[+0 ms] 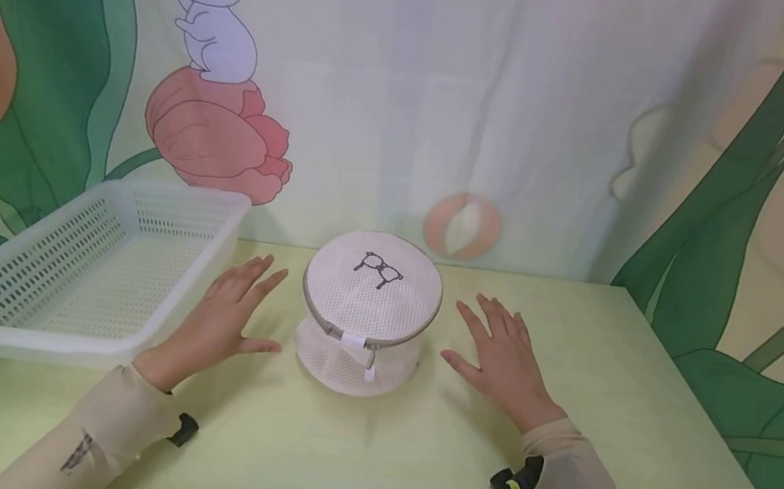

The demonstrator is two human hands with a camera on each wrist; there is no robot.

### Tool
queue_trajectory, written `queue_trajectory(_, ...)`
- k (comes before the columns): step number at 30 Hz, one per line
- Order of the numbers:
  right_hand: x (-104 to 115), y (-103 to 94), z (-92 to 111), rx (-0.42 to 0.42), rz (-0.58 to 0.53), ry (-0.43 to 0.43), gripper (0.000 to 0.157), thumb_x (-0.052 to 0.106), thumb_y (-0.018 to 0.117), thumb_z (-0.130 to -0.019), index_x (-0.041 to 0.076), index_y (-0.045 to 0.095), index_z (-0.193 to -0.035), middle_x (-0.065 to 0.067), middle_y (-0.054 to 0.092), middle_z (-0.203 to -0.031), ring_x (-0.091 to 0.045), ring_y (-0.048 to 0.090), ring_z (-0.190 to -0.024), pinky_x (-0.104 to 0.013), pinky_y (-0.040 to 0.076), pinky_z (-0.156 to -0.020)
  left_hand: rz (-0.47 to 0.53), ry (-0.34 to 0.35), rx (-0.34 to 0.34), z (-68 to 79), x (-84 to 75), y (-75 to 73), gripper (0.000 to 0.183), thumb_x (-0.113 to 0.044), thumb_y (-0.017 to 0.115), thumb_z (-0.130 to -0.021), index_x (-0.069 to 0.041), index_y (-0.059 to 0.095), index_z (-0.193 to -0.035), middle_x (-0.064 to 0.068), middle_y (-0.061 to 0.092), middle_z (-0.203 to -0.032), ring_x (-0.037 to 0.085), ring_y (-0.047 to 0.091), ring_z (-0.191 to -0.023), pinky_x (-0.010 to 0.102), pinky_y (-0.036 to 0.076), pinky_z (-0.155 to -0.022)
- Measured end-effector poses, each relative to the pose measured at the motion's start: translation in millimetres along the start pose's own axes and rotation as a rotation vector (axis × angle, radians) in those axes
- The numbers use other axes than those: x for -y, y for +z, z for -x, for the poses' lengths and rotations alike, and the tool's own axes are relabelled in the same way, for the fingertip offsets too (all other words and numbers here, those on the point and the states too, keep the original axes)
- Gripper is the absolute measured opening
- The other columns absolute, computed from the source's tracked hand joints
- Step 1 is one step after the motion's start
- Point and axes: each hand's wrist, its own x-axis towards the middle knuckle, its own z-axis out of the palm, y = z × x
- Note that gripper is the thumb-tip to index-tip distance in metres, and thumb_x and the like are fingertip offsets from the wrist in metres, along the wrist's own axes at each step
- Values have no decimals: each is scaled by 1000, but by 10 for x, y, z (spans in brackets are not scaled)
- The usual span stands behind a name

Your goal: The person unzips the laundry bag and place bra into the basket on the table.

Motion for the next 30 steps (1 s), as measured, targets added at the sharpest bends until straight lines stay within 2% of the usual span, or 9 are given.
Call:
queue_trajectory(7,38,-19,-7,-121,-74,-34,53,30,68,-87,5,53,-131,-21,51,-137,-39,47,-127,-61,38,-102,27,39,-159,-16,-52,-47,95,-44,84,-66,-7,41,-143,22,39,-147,40,38,-135,58,34,-109)
queue_trajectory(12,102,-72,-13,-200,-115,-56,41,24,69,-86,3,59,-120,-19,60,-125,-37,54,-118,-58,43,-99,80,75,-253,-28,-128,-94,87,-40,85,-67,-8,47,-138,19,46,-141,38,44,-129,55,37,-106)
queue_trajectory(18,188,-149,-15,-330,-134,-87,25,15,70,-83,2,64,-103,-14,67,-104,-31,62,-101,-47,51,-89,108,129,-376,-59,-240,-165,77,-35,86,-66,-8,54,-130,16,54,-132,35,50,-122,52,40,-102)
queue_trajectory(22,255,-202,3,-393,-139,-98,20,11,71,-81,2,65,-98,-10,67,-96,-26,63,-92,-43,55,-79,130,173,-421,-68,-327,-210,74,-33,87,-65,-8,56,-127,15,56,-128,34,53,-118,50,43,-98)
queue_trajectory(30,380,-289,25,-416,-138,-108,21,12,71,-80,5,64,-98,-6,66,-91,-19,63,-82,-37,55,-66,165,261,-455,-76,-499,-274,70,-35,84,-67,-8,57,-125,15,57,-127,33,53,-116,50,43,-96)
